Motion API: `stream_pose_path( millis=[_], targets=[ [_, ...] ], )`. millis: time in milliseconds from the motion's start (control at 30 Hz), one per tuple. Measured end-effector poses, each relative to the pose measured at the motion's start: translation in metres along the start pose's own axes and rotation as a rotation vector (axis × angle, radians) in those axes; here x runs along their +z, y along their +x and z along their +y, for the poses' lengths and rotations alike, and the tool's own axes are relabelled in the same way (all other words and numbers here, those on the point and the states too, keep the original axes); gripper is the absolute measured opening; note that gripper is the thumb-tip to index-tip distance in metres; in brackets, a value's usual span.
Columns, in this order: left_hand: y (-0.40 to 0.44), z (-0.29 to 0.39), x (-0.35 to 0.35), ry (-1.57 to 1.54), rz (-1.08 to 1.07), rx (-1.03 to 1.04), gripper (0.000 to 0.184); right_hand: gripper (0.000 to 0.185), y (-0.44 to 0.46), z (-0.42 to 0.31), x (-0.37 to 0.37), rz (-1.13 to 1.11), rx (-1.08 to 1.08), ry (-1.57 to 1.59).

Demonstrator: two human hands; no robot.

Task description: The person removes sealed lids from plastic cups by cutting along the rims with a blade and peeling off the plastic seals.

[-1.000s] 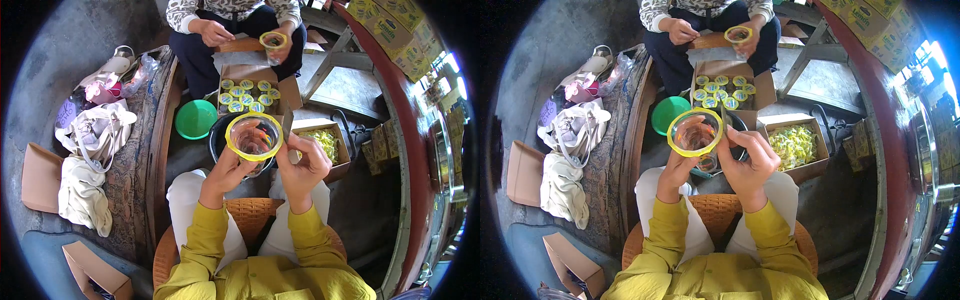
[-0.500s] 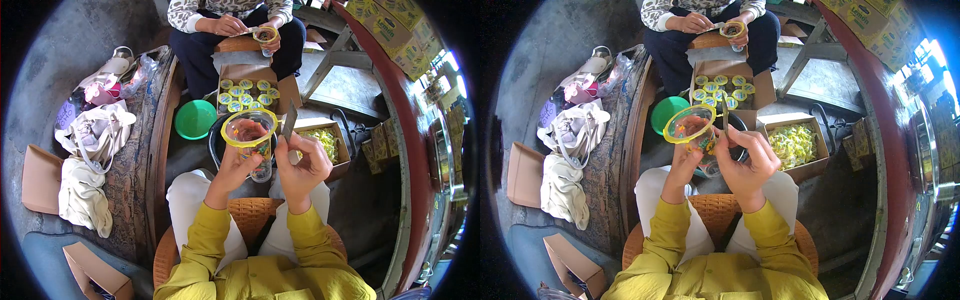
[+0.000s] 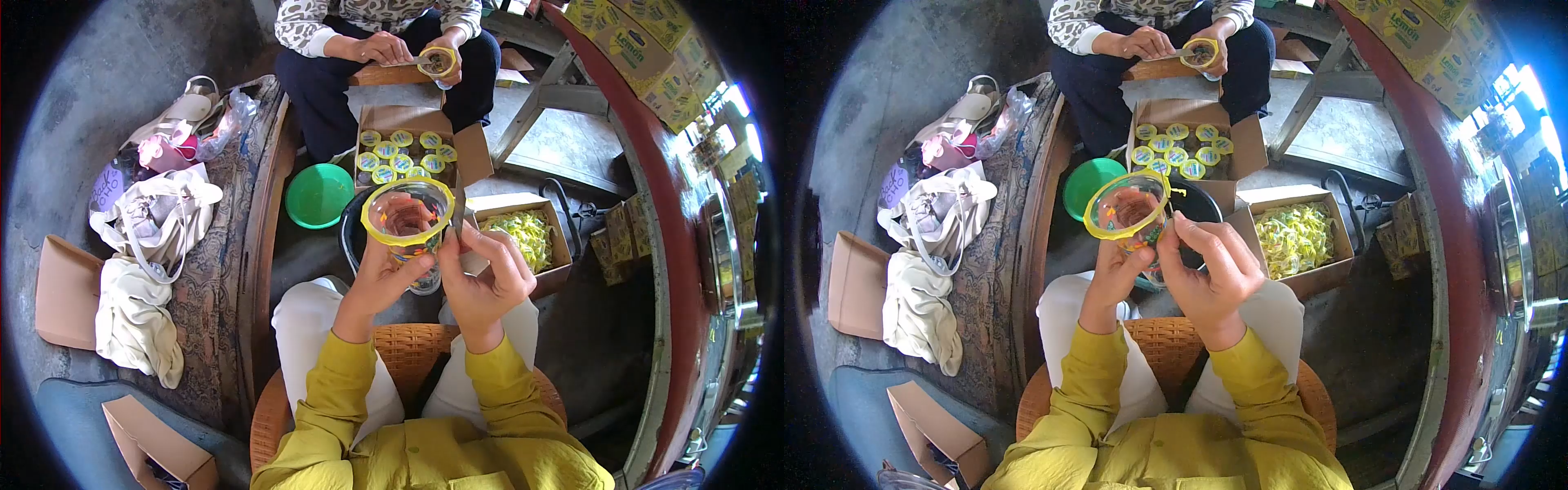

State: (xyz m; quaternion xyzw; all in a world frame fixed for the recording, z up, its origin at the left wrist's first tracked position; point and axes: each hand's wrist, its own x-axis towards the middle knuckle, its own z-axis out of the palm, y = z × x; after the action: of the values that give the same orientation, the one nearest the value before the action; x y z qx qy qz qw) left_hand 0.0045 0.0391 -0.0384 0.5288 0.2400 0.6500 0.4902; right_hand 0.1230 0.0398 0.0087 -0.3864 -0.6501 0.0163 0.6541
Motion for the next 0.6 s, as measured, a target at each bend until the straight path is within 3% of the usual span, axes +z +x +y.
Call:
stream_pose_path(
  millis=[267,600],
  targets=[
    [0.0,-0.003,-0.005,0.112,-0.044,-0.011,0.067,0.019,0.002,0.005,0.001,0.033,-0.012,-0.073],
    [0.001,0.001,-0.001,0.061,-0.06,-0.012,0.065,0.018,0.002,0.014,-0.003,0.048,0.145,0.167]
  ],
)
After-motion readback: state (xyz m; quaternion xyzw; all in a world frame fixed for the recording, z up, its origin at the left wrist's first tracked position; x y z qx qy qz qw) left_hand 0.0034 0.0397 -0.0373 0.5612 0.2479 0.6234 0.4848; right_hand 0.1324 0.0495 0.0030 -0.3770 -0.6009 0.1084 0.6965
